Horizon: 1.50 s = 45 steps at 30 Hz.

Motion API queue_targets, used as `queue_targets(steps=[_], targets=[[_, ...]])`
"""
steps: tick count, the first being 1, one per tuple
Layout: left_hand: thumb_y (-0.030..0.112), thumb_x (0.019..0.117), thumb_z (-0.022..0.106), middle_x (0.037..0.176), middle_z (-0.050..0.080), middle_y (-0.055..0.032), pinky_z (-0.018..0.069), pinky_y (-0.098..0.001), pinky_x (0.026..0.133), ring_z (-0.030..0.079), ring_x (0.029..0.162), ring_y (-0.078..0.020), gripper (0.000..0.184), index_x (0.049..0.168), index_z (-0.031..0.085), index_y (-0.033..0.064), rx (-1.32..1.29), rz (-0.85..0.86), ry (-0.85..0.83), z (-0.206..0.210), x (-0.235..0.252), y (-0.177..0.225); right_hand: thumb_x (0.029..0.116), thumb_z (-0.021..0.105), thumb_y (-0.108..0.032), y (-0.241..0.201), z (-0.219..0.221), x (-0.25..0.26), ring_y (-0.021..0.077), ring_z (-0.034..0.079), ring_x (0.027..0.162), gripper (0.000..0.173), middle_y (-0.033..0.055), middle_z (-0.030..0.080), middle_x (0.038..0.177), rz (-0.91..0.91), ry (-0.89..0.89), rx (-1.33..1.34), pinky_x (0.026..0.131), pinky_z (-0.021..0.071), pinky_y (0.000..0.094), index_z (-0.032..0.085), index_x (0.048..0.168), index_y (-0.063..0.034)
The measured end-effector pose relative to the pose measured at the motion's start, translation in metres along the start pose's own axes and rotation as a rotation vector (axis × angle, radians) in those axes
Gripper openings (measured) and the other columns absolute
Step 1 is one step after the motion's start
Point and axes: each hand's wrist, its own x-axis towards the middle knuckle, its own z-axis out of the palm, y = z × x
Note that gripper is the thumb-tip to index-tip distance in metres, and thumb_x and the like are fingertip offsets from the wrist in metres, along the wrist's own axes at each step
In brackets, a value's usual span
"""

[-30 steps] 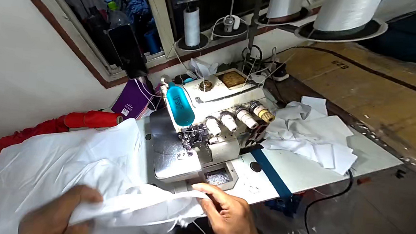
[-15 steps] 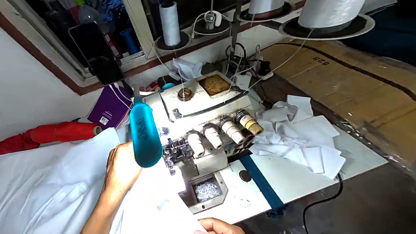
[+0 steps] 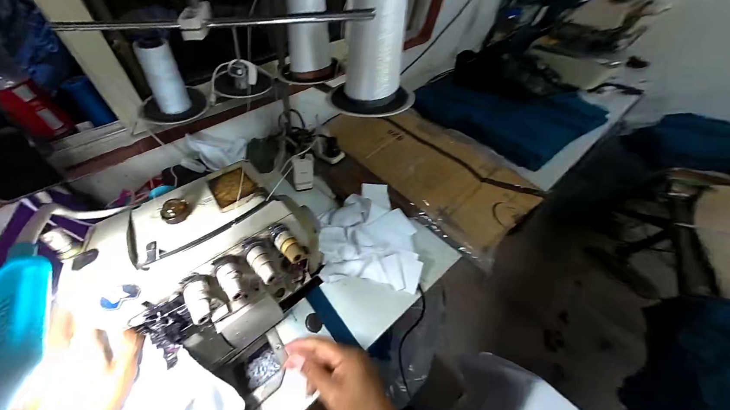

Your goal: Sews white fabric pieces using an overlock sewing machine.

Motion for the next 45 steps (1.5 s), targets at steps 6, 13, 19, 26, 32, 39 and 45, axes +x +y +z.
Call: queue_targets(steps=[6, 13, 19, 26, 32, 39, 45], targets=[[0.025, 0.1024, 0.045, 0.143, 0.051, -0.0365, 0.0402, -0.0638, 0.109, 0.051, 0.132, -0.0539, 0.051, 0.138, 0.055, -0.0101, -0.062, -0.068, -0.019, 0.027, -0.021, -0.011, 0.0918, 0.071, -0.013, 0.018, -0.090, 0.078, 0.0315, 0.069, 0.109, 0.031, 0.0092, 0.073, 0.121, -0.264, 0.491, -0.793, 0.089, 0.0577, 0.0528, 0.074, 0.122, -0.0112], [0.034, 0.1028, 0.043, 0.137, 0.058, -0.0328, 0.0432, -0.0606, 0.108, 0.054, 0.131, -0.0506, 0.053, 0.132, 0.061, -0.0060, -0.043, -0.044, 0.088, 0.034, -0.018, -0.015, 0.1009, 0.063, -0.013, -0.008, -0.119, 0.113, 0.0325, 0.070, 0.103, 0.019, 0.0151, 0.074, 0.108, -0.227, 0.612, -0.553, 0.091, 0.0559, 0.0544, 0.076, 0.112, -0.0039], [0.037, 0.1014, 0.041, 0.134, 0.063, -0.0285, 0.0445, -0.0560, 0.108, 0.058, 0.128, -0.0465, 0.053, 0.126, 0.066, -0.0023, -0.096, -0.032, 0.184, 0.038, -0.017, -0.016, 0.1021, 0.060, -0.025, -0.042, -0.118, 0.092, 0.0171, 0.070, 0.101, 0.027, 0.0087, 0.073, 0.111, -0.405, 0.782, -0.356, 0.088, 0.0573, 0.0414, 0.071, 0.117, -0.0053], [0.018, 0.0970, 0.053, 0.120, 0.069, -0.0287, 0.0494, -0.0542, 0.104, 0.065, 0.117, -0.0463, 0.035, 0.111, 0.070, -0.0084, -0.160, 0.085, 0.408, 0.043, -0.022, -0.024, 0.1004, 0.064, -0.013, -0.051, -0.111, 0.082, 0.0236, 0.072, 0.087, 0.018, 0.0123, 0.074, 0.099, -0.405, 0.700, -0.454, 0.080, 0.0585, 0.0463, 0.073, 0.112, -0.0022], [0.023, 0.0903, 0.057, 0.129, 0.064, -0.0317, 0.0385, -0.0508, 0.113, 0.059, 0.126, -0.0469, 0.045, 0.118, 0.067, -0.0118, -0.224, 0.023, 0.620, 0.014, -0.041, -0.013, 0.0975, 0.067, -0.020, -0.074, -0.099, 0.061, 0.0038, 0.069, 0.079, 0.019, -0.0001, 0.073, 0.092, -0.544, 0.718, -0.271, 0.073, 0.0588, 0.0245, 0.072, 0.110, -0.0074], [0.004, 0.0936, 0.064, 0.119, 0.070, -0.0239, 0.0609, -0.0339, 0.088, 0.072, 0.106, -0.0237, 0.022, 0.111, 0.070, -0.0081, -0.791, 0.242, 0.175, 0.006, -0.099, 0.101, 0.0943, 0.069, -0.019, -0.054, -0.063, 0.046, 0.0082, 0.072, 0.071, 0.018, 0.0004, 0.075, 0.087, -0.391, 0.550, -0.120, 0.065, 0.0622, 0.0268, 0.074, 0.106, -0.0063], [0.019, 0.0938, 0.068, 0.123, 0.068, -0.0157, 0.0614, -0.0365, 0.068, 0.071, 0.080, -0.0178, 0.044, 0.132, 0.061, -0.0021, -0.888, 0.117, -0.010, 0.056, -0.062, 0.156, 0.0931, 0.071, -0.016, -0.040, -0.032, 0.017, 0.0053, 0.070, 0.068, 0.018, -0.0012, 0.075, 0.083, -0.420, 0.478, -0.028, 0.062, 0.0609, 0.0227, 0.075, 0.105, -0.0042]])
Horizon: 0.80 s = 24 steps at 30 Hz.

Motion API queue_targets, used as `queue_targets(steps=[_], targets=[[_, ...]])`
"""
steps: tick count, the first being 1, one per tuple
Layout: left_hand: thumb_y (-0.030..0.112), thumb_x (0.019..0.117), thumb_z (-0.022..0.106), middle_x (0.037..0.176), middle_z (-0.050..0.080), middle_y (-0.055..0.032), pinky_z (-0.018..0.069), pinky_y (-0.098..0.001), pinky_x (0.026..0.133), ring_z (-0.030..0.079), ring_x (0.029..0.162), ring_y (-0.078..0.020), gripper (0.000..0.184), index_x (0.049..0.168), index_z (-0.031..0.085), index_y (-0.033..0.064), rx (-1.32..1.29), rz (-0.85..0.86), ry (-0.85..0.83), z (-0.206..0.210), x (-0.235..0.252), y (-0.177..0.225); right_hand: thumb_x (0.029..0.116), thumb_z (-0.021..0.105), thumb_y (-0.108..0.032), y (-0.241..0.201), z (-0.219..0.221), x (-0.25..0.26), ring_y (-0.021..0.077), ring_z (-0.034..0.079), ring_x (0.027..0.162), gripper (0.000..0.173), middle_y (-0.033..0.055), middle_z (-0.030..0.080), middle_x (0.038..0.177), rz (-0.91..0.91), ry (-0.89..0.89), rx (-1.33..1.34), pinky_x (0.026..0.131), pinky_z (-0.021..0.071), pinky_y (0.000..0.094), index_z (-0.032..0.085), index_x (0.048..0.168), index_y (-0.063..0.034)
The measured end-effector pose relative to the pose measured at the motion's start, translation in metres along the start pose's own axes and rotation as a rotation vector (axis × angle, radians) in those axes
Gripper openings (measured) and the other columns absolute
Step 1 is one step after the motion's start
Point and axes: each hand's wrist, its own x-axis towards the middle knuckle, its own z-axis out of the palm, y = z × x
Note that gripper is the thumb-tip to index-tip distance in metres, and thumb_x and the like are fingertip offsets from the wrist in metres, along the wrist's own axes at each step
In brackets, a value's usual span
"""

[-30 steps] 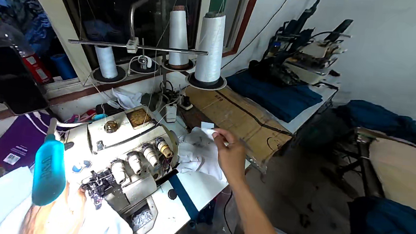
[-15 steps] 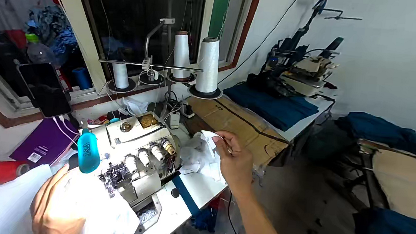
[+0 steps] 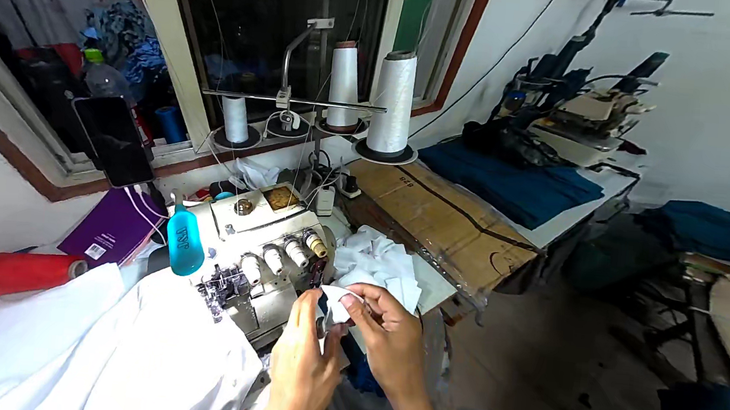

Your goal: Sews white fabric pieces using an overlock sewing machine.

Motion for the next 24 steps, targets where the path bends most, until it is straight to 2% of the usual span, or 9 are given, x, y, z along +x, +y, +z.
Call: queue_targets(steps=[2, 3, 6, 8, 12, 15, 18, 20, 24], targets=[[0.016, 0.0941, 0.066, 0.092, 0.073, -0.0072, 0.0606, -0.0329, 0.067, 0.070, 0.072, -0.0138, 0.024, 0.112, 0.071, 0.0015, -0.009, -0.025, -0.044, 0.002, 0.004, -0.009, 0.0935, 0.071, -0.018, 0.006, -0.007, -0.004, 0.0047, 0.072, 0.071, 0.018, -0.0012, 0.076, 0.087, -0.030, 0.011, -0.026, 0.064, 0.0620, 0.0223, 0.075, 0.105, -0.0048], [0.018, 0.0949, 0.066, 0.084, 0.072, -0.0041, 0.0600, -0.0290, 0.067, 0.069, 0.070, -0.0106, 0.019, 0.102, 0.074, 0.0034, -0.017, -0.020, -0.069, 0.001, 0.002, -0.014, 0.0941, 0.071, -0.020, 0.011, -0.012, -0.005, 0.0035, 0.072, 0.074, 0.018, -0.0017, 0.077, 0.088, -0.049, 0.026, -0.068, 0.065, 0.0618, 0.0211, 0.076, 0.105, -0.0057], [0.023, 0.0957, 0.068, 0.085, 0.072, -0.0011, 0.0599, -0.0233, 0.065, 0.069, 0.071, -0.0061, 0.019, 0.097, 0.077, 0.0069, -0.051, -0.045, -0.131, -0.003, -0.010, -0.027, 0.0944, 0.068, -0.023, 0.029, -0.032, -0.010, 0.0045, 0.073, 0.087, 0.018, -0.0019, 0.077, 0.098, -0.012, 0.008, -0.109, 0.075, 0.0619, 0.0220, 0.077, 0.103, -0.0091], [0.025, 0.0962, 0.067, 0.085, 0.072, -0.0004, 0.0592, -0.0227, 0.066, 0.068, 0.071, -0.0052, 0.020, 0.096, 0.077, 0.0080, -0.030, -0.076, -0.150, -0.002, -0.014, -0.035, 0.0932, 0.064, -0.017, 0.037, -0.042, -0.014, 0.0098, 0.072, 0.098, 0.014, 0.0010, 0.076, 0.107, 0.155, -0.119, 0.055, 0.082, 0.0600, 0.0276, 0.072, 0.101, -0.0080], [0.022, 0.0954, 0.065, 0.082, 0.071, -0.0023, 0.0575, -0.0283, 0.066, 0.066, 0.069, -0.0096, 0.018, 0.097, 0.077, 0.0079, 0.153, -0.085, -0.061, 0.000, -0.006, -0.036, 0.0898, 0.060, -0.011, 0.047, -0.041, -0.011, 0.0103, 0.065, 0.079, 0.016, 0.0016, 0.068, 0.089, 0.434, -0.216, 0.261, 0.068, 0.0548, 0.0287, 0.067, 0.103, -0.0058], [0.009, 0.0929, 0.064, 0.098, 0.073, -0.0142, 0.0612, -0.0455, 0.067, 0.073, 0.081, -0.0284, 0.019, 0.105, 0.077, 0.0046, 0.450, 0.120, 0.066, 0.008, 0.004, -0.023, 0.0934, 0.057, -0.012, 0.049, -0.031, -0.003, 0.0101, 0.067, 0.095, 0.022, 0.0018, 0.071, 0.103, 0.451, -0.181, 0.164, 0.082, 0.0555, 0.0317, 0.072, 0.109, -0.0079], [-0.003, 0.0825, 0.067, 0.116, 0.073, -0.0154, 0.0579, -0.0408, 0.064, 0.072, 0.089, -0.0313, 0.028, 0.108, 0.077, 0.0039, 0.796, 0.538, 0.130, 0.011, 0.033, -0.009, 0.0962, 0.054, -0.013, 0.055, -0.024, 0.003, 0.0077, 0.066, 0.103, 0.025, -0.0009, 0.073, 0.112, 0.399, -0.163, 0.123, 0.090, 0.0545, 0.0317, 0.074, 0.112, -0.0112], [-0.004, 0.0870, 0.064, 0.124, 0.072, -0.0135, 0.0536, -0.0400, 0.066, 0.071, 0.098, -0.0303, 0.026, 0.110, 0.075, 0.0012, 1.062, 0.664, 0.057, 0.013, 0.054, 0.001, 0.0974, 0.056, -0.011, 0.056, -0.023, 0.003, 0.0086, 0.067, 0.103, 0.023, 0.0004, 0.073, 0.113, 0.416, -0.135, 0.208, 0.089, 0.0555, 0.0304, 0.075, 0.112, -0.0097], [-0.009, 0.0921, 0.055, 0.107, 0.070, -0.0157, 0.0541, -0.0387, 0.071, 0.068, 0.098, -0.0287, 0.023, 0.106, 0.072, -0.0040, 1.351, 0.761, -0.136, 0.013, 0.077, 0.004, 0.0910, 0.073, -0.018, 0.055, -0.027, -0.003, 0.0105, 0.069, 0.094, 0.013, 0.0020, 0.074, 0.099, 0.537, -0.079, 0.325, 0.082, 0.0575, 0.0299, 0.076, 0.100, -0.0087]])
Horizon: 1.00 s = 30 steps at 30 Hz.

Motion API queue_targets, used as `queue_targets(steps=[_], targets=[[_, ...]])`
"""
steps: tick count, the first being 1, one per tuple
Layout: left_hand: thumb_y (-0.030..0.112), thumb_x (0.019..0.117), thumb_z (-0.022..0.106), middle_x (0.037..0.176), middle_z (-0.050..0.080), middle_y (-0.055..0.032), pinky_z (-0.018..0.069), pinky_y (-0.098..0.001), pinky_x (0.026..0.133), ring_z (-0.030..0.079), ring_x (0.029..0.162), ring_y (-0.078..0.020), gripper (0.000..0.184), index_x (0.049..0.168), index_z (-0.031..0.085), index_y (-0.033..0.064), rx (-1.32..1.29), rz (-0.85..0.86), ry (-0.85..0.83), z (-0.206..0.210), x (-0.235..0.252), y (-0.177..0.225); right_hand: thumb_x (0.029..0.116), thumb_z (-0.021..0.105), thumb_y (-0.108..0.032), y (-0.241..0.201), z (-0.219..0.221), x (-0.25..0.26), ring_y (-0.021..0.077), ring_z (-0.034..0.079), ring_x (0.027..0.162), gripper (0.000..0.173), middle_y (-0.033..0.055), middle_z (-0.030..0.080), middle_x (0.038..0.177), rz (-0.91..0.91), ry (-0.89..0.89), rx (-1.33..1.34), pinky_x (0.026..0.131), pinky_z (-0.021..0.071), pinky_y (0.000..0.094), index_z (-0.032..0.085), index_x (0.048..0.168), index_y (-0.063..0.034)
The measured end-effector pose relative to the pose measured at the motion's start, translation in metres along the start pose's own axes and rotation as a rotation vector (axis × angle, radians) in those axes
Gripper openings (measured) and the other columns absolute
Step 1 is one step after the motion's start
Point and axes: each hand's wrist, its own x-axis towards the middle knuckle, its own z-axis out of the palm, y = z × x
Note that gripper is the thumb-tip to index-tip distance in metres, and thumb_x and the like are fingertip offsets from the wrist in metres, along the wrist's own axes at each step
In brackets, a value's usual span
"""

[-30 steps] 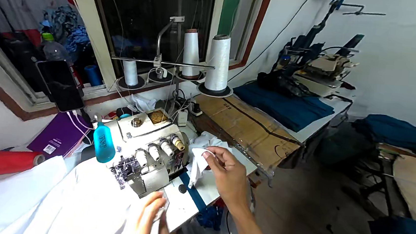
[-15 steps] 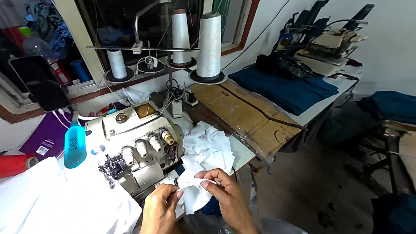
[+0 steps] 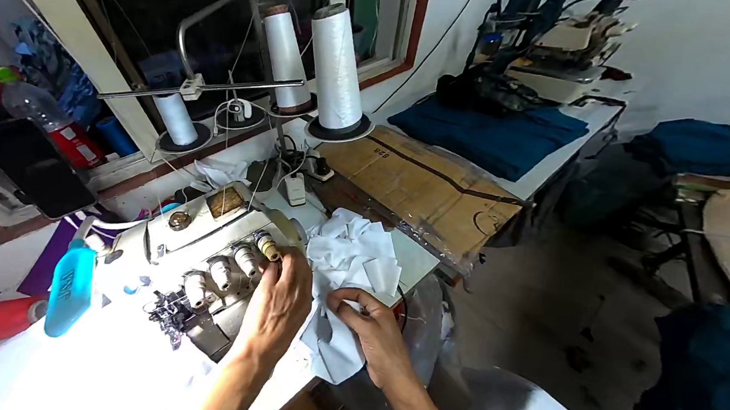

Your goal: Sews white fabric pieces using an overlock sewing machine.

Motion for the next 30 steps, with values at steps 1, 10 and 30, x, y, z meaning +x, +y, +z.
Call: queue_targets(steps=[1, 10, 30], targets=[[-0.009, 0.0914, 0.056, 0.100, 0.070, -0.0160, 0.0550, -0.0384, 0.069, 0.069, 0.094, -0.0289, 0.020, 0.103, 0.071, -0.0049, -0.022, 0.026, 0.019, 0.001, 0.002, -0.003, 0.0877, 0.077, -0.019, 0.001, -0.003, -0.002, 0.0105, 0.069, 0.090, 0.013, 0.0019, 0.073, 0.095, 0.031, -0.005, 0.011, 0.079, 0.0577, 0.0297, 0.075, 0.095, -0.0083], [-0.006, 0.0898, 0.060, 0.086, 0.066, -0.0168, 0.0558, -0.0378, 0.061, 0.068, 0.078, -0.0312, 0.010, 0.091, 0.070, -0.0047, -0.245, -0.016, 0.122, 0.006, 0.005, -0.005, 0.0909, 0.059, 0.003, 0.005, -0.020, -0.017, 0.0140, 0.073, 0.077, 0.037, 0.0098, 0.076, 0.105, 0.228, -0.360, 0.434, 0.065, 0.0606, 0.0276, 0.060, 0.127, -0.0020], [-0.006, 0.0927, 0.063, 0.086, 0.070, -0.0078, 0.0617, -0.0316, 0.062, 0.069, 0.066, -0.0147, 0.023, 0.114, 0.056, -0.0047, -2.139, -1.120, -0.225, -0.036, -0.102, 0.057, 0.0834, 0.073, -0.004, -0.001, -0.009, -0.018, 0.0174, 0.065, 0.119, 0.066, 0.0106, 0.062, 0.140, 0.071, -0.536, 0.300, 0.095, 0.0576, 0.0325, 0.048, 0.144, 0.0029]])
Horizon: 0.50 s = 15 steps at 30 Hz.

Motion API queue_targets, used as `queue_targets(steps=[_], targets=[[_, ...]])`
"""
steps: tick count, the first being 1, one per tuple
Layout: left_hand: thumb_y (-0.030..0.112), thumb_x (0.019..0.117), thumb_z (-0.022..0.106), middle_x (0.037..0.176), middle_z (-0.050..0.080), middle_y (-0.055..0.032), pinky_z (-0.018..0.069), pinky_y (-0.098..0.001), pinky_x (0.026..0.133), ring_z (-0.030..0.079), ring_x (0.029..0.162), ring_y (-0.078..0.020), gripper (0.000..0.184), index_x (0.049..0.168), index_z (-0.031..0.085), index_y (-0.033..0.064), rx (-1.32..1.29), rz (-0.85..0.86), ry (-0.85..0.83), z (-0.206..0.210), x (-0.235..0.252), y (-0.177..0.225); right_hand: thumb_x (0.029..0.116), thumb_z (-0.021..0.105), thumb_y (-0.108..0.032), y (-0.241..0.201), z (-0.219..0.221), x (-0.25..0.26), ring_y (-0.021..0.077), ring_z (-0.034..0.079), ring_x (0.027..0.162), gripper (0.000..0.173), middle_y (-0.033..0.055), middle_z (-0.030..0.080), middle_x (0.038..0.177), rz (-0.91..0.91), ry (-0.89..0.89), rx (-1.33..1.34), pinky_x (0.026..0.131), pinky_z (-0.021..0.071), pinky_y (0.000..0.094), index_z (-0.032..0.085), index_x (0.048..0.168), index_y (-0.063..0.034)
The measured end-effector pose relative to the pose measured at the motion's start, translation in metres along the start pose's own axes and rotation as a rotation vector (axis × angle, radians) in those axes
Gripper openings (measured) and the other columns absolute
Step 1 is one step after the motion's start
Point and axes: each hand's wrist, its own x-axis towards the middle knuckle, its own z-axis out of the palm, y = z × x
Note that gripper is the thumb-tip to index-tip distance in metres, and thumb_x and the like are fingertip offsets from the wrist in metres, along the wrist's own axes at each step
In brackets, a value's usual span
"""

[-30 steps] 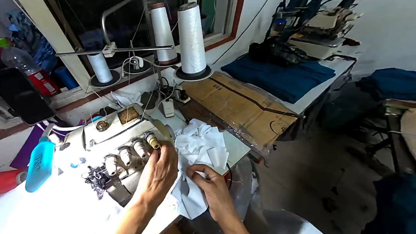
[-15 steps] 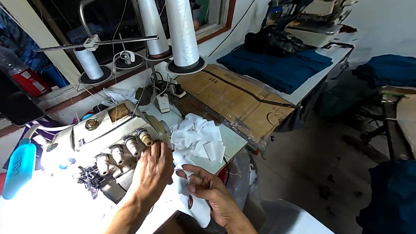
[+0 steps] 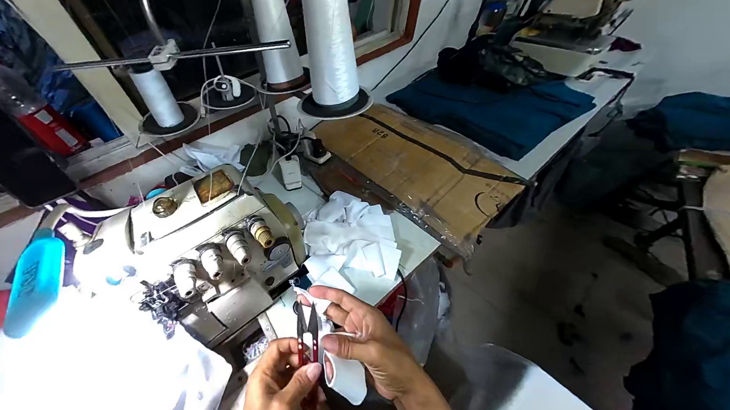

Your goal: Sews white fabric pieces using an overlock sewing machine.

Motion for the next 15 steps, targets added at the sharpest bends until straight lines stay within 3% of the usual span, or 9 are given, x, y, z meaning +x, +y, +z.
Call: queue_targets(steps=[2, 3, 6, 9, 11, 13, 15], targets=[[-0.002, 0.0921, 0.068, 0.085, 0.069, -0.0065, 0.0578, -0.0268, 0.054, 0.064, 0.058, -0.0110, 0.024, 0.115, 0.059, -0.0034, 0.041, -0.003, -0.028, 0.000, 0.002, 0.003, 0.0832, 0.073, -0.003, 0.000, 0.003, 0.001, 0.0181, 0.062, 0.125, 0.066, 0.0111, 0.062, 0.140, -0.008, -0.010, 0.012, 0.100, 0.0553, 0.0328, 0.048, 0.144, 0.0044], [0.001, 0.0942, 0.067, 0.084, 0.069, -0.0068, 0.0566, -0.0264, 0.052, 0.063, 0.056, -0.0107, 0.023, 0.115, 0.061, -0.0034, 0.081, 0.011, -0.040, -0.003, 0.002, 0.004, 0.0835, 0.073, -0.003, 0.000, 0.003, 0.001, 0.0174, 0.064, 0.122, 0.066, 0.0105, 0.062, 0.140, -0.005, -0.011, 0.012, 0.097, 0.0570, 0.0321, 0.048, 0.144, 0.0038], [0.005, 0.1048, 0.049, 0.089, 0.072, -0.0053, 0.0584, -0.0276, 0.053, 0.065, 0.056, -0.0104, 0.020, 0.121, 0.058, -0.0034, 0.360, 0.124, -0.094, -0.016, 0.004, 0.004, 0.0827, 0.075, -0.005, -0.001, 0.000, 0.001, 0.0126, 0.071, 0.097, 0.066, 0.0089, 0.062, 0.142, 0.004, -0.011, 0.023, 0.069, 0.0602, 0.0274, 0.050, 0.143, -0.0002], [0.010, 0.1025, 0.043, 0.085, 0.070, -0.0014, 0.0529, -0.0324, 0.057, 0.060, 0.061, -0.0099, 0.031, 0.125, 0.061, 0.0006, 0.673, 0.210, -0.152, -0.024, 0.008, 0.004, 0.0827, 0.075, -0.005, -0.001, -0.002, 0.001, 0.0101, 0.070, 0.084, 0.067, 0.0085, 0.060, 0.145, 0.023, -0.054, 0.045, 0.062, 0.0585, 0.0263, 0.050, 0.144, -0.0017], [0.028, 0.1085, 0.040, 0.077, 0.064, -0.0019, 0.0524, -0.0395, 0.060, 0.059, 0.063, -0.0140, 0.039, 0.125, 0.065, 0.0028, 0.747, 0.251, -0.154, -0.024, 0.011, 0.006, 0.0828, 0.075, -0.004, -0.001, -0.002, 0.002, 0.0109, 0.071, 0.083, 0.068, 0.0087, 0.059, 0.145, 0.041, -0.076, 0.049, 0.061, 0.0588, 0.0266, 0.049, 0.145, -0.0016], [0.045, 0.1093, 0.037, 0.071, 0.060, 0.0004, 0.0499, -0.0386, 0.060, 0.056, 0.061, -0.0123, 0.051, 0.110, 0.071, 0.0073, 0.765, 0.289, -0.106, -0.021, 0.015, 0.010, 0.0829, 0.074, -0.004, 0.000, -0.002, 0.003, 0.0117, 0.071, 0.084, 0.067, 0.0087, 0.060, 0.143, 0.048, -0.090, 0.047, 0.060, 0.0596, 0.0270, 0.050, 0.145, -0.0022], [0.049, 0.1075, 0.038, 0.066, 0.056, 0.0033, 0.0471, -0.0364, 0.057, 0.054, 0.059, -0.0098, 0.054, 0.089, 0.072, 0.0113, 0.773, 0.322, -0.053, -0.016, 0.021, 0.009, 0.0836, 0.075, -0.005, 0.000, -0.001, 0.003, 0.0119, 0.071, 0.088, 0.067, 0.0084, 0.061, 0.143, 0.049, -0.101, 0.037, 0.064, 0.0593, 0.0270, 0.050, 0.145, -0.0024]])
